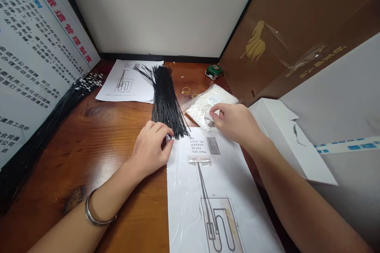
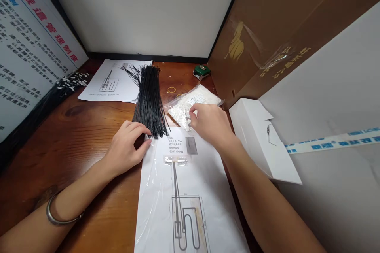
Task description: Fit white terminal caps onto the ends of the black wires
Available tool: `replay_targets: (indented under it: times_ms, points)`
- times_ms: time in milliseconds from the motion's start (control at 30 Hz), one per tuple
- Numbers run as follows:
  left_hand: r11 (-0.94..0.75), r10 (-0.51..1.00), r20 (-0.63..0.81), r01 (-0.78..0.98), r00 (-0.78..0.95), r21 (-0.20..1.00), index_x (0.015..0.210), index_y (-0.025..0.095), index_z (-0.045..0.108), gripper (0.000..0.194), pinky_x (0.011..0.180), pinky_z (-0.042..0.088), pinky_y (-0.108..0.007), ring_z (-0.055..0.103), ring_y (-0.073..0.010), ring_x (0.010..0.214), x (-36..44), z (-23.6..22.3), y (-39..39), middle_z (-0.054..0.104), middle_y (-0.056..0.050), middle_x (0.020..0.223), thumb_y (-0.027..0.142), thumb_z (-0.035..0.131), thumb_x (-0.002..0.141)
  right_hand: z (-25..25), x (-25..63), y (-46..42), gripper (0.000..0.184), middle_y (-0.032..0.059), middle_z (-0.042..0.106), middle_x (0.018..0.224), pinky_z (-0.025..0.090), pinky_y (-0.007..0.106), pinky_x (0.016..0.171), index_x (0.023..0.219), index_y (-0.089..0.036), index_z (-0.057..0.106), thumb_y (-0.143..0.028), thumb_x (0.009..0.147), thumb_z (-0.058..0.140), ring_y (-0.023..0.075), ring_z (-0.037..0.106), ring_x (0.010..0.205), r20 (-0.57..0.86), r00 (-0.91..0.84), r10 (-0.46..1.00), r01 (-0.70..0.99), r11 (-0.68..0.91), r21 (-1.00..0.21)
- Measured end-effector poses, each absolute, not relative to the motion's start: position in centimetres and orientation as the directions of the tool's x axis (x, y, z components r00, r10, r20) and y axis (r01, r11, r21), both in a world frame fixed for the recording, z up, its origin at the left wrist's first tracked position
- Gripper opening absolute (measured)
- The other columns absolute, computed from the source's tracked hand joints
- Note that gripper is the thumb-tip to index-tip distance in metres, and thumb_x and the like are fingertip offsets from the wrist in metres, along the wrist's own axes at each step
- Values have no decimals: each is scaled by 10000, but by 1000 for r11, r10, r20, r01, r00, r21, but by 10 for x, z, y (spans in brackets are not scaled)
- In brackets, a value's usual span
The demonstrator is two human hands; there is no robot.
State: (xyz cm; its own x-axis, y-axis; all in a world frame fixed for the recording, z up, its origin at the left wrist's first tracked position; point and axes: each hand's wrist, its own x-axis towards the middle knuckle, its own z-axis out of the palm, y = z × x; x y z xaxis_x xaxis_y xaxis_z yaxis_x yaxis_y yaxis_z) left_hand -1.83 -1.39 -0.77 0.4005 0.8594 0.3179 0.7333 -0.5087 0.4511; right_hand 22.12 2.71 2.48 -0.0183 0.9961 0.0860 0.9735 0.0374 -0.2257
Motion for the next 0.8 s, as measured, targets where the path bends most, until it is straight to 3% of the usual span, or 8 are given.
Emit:
replay_targets:
  times_ms: [133,333,667,800]
  points:
    - [-488,868,303,785,393,381,837,185,632,62,769,434,-383,504,-234,847,-15,-8,-16,660,-59,886,236,608,814,43,218,18,179,8,601,567,319,276,523,791,-225,683,-184,752,514,179,545,574,51,-58,997,973,68,-221]
    - [-486,863,322,811,389,325,823,185,662,110,735,412,-377,478,-238,827,-13,-11,-15,667,-63,863,225,562,846,43,211,5,168,6,614,569,288,269,453,641,-238,656,-141,702,532,146,503,499,-230,-267,936,950,216,-223]
    - [-489,859,351,799,372,351,793,170,660,155,721,403,-376,476,-231,802,-14,-10,-14,672,-68,832,197,518,850,40,211,6,165,7,616,582,294,279,452,570,-224,596,-93,636,521,142,505,501,-300,-266,916,953,202,-226]
    - [-509,849,355,787,392,349,752,164,641,125,689,395,-375,478,-230,789,-14,-8,-17,660,-64,794,190,535,811,42,212,3,168,4,607,560,291,285,445,539,-225,566,-97,640,527,151,497,494,-334,-225,915,969,176,-172]
